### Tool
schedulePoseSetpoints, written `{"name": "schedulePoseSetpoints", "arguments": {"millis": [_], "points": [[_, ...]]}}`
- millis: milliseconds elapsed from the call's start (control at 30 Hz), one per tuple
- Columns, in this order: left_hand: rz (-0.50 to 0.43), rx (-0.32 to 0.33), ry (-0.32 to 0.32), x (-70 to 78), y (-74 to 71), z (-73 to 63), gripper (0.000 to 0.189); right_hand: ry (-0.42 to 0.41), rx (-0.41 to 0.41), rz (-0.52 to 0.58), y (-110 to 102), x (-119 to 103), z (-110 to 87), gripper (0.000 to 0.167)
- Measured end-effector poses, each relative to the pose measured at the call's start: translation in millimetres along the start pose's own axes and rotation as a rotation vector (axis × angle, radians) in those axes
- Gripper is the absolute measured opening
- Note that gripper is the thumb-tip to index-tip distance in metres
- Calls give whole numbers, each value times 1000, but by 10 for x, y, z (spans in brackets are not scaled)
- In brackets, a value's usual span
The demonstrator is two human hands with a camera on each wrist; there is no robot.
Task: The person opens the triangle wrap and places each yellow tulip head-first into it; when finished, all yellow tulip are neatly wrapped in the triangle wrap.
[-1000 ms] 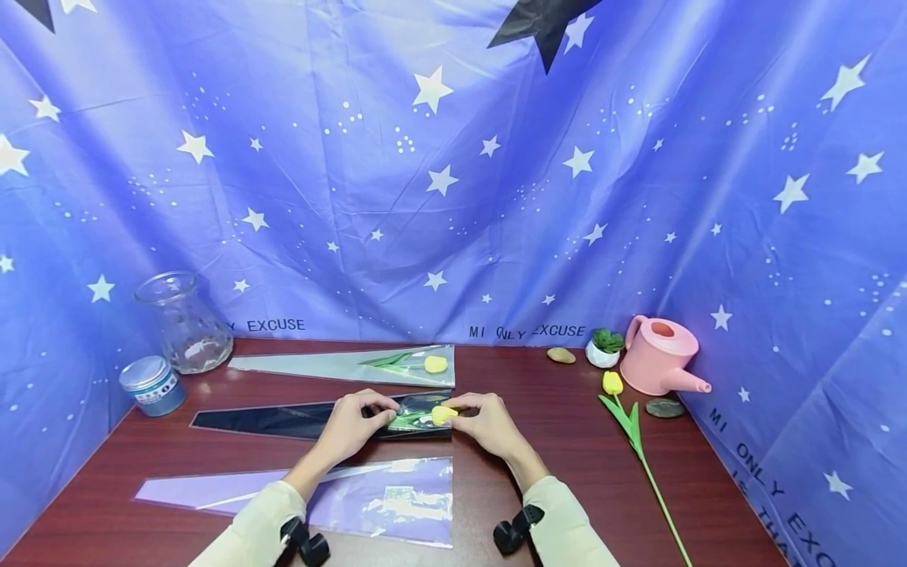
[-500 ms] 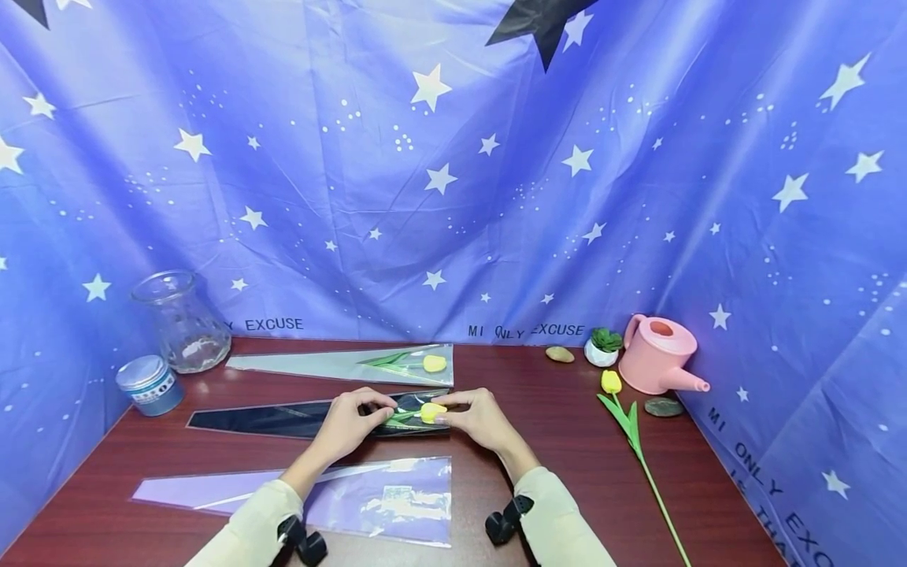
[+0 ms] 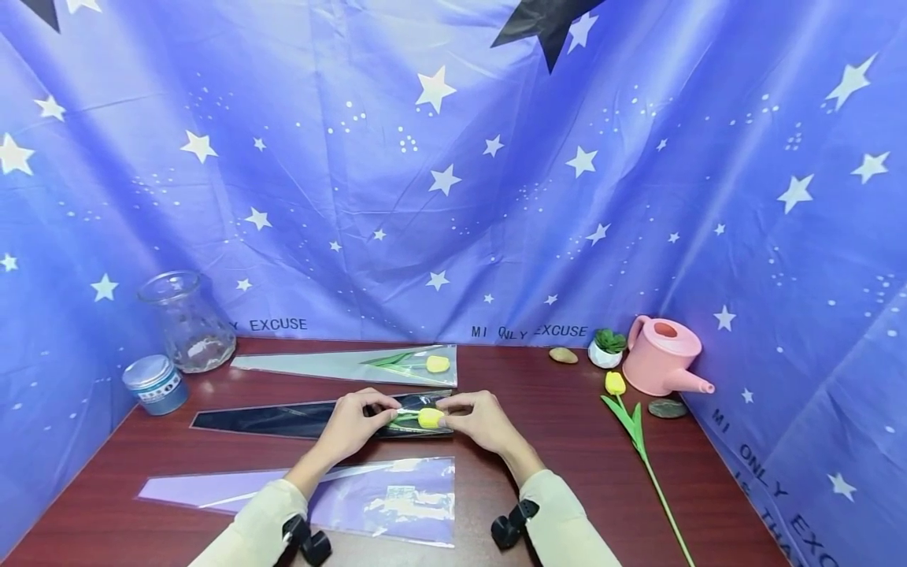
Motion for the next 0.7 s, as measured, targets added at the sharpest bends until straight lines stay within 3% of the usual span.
{"name": "schedulePoseSetpoints", "arguments": {"millis": [333,533,700], "points": [[52,24,5,48,-27,22,10,49,104,-54,-265,-39,-492,20],[41,60,10,168,-115,-17,9,-63,58,-109,-57,-279,-748,17],[-30,37,30,365,-191,-146,9,-162,37,-120,152,-420,-887,14]]}}
Point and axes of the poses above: each hand's wrist, its own z-axis towards the middle knuckle, its own y-axis out of the palm, x = y × z, the point moved 10 cm from there along z, towards the middle knuckle, and after that the axes turned 15 degrees about -x, right-handed, at the moved point
